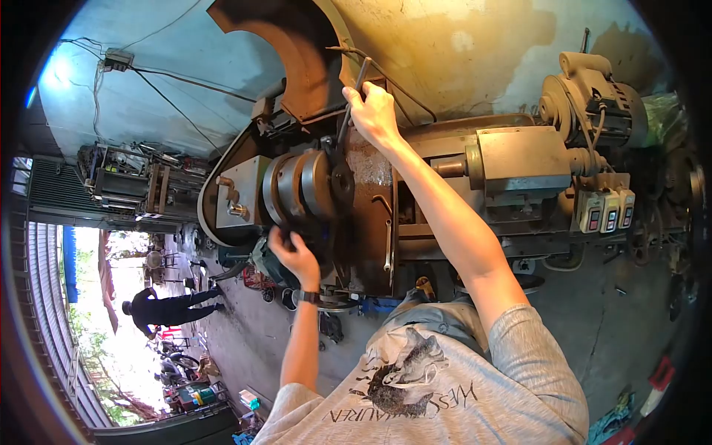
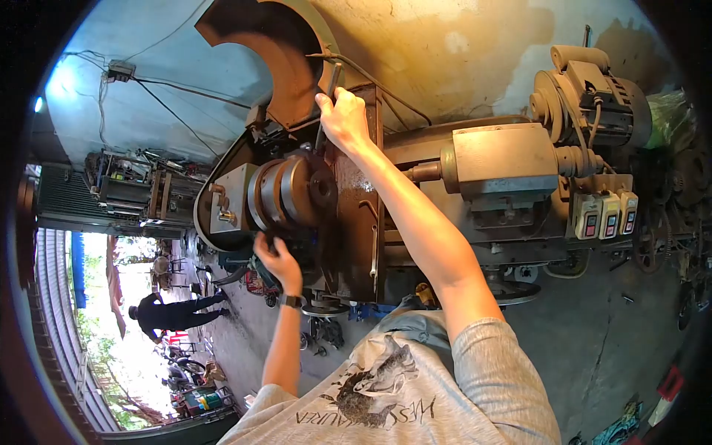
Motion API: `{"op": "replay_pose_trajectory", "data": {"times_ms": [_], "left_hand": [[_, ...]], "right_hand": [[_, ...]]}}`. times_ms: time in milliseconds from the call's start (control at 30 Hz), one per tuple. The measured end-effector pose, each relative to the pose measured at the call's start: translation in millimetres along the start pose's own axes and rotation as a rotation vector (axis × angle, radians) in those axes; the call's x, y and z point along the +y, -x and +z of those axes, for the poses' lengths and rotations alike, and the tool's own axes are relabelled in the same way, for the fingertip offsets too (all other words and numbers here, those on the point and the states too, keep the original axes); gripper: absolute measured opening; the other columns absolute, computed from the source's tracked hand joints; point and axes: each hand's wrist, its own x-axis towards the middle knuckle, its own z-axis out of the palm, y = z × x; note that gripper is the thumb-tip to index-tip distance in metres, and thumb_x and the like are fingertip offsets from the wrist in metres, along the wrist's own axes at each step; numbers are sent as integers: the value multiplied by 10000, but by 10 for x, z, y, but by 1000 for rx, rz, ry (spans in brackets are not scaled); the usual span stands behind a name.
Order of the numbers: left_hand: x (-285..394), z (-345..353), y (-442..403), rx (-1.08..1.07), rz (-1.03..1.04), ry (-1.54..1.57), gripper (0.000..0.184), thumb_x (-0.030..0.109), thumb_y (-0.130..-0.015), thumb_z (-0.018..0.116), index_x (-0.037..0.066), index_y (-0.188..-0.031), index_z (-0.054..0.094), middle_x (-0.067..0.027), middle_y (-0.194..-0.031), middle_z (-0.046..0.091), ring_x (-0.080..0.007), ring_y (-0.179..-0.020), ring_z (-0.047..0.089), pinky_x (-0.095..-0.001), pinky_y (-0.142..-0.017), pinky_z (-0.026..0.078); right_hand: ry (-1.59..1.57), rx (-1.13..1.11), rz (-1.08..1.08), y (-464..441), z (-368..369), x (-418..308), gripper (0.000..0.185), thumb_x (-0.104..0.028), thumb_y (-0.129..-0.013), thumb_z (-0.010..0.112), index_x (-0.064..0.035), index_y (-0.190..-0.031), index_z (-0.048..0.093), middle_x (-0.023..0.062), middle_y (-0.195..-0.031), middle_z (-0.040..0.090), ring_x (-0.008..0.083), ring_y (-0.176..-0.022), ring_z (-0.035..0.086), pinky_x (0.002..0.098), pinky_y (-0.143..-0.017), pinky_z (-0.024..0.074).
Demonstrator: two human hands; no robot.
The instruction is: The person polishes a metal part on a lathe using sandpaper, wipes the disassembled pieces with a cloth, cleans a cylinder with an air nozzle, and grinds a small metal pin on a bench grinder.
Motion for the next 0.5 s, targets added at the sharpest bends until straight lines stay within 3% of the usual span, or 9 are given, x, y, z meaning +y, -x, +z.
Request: {"op": "replay_pose_trajectory", "data": {"times_ms": [67, 200, 233, 300, 500], "left_hand": [[151, 89, -585, -26, 45, 151, 315, 44, -926, 613, -10, -1234, 574, -155, -1305, 529, -294, -1164, 560, -375, -962, 471], [322, 460, -1648, -555, 298, -222, 309, 204, -955, 602, -41, -1138, 646, -228, -1134, 660, -362, -1056, 638, -396, -913, 494], [319, 591, -1764, -555, 298, -219, 309, 204, -955, 602, -41, -1138, 646, -228, -1134, 660, -362, -1056, 638, -396, -913, 494], [322, 774, -1898, -775, 94, -409, 388, 297, -951, 585, -60, -1073, 674, -269, -983, 685, -419, -974, 657, -422, -867, 507], [282, 716, -1826, -674, 70, -405, 433, 346, -925, 604, -62, -1042, 693, -298, -932, 678, -431, -953, 663, -430, -847, 513]], "right_hand": [[-22, 4, 7, 21, 20, 15, 333, -262, -946, 631, 50, -828, 615, 177, -629, 624, 261, -600, 637, 408, -588, 480], [45, -71, 58, 62, 36, -30, 379, -287, -949, 623, 67, -819, 587, 222, -692, 624, 307, -664, 643, 424, -638, 482], [57, -98, 31, 73, 80, 1, 387, -292, -949, 623, 74, -829, 587, 242, -730, 631, 334, -699, 646, 429, -660, 483], [96, -170, 4, 69, 145, 52, 401, -303, -948, 624, 87, -857, 598, 301, -847, 640, 411, -837, 654, 457, -727, 487], [261, -371, -55, 14, 319, 73, 457, -349, -942, 634, 105, -891, 616, 311, -825, 642, 436, -857, 664, 469, -747, 512]]}}
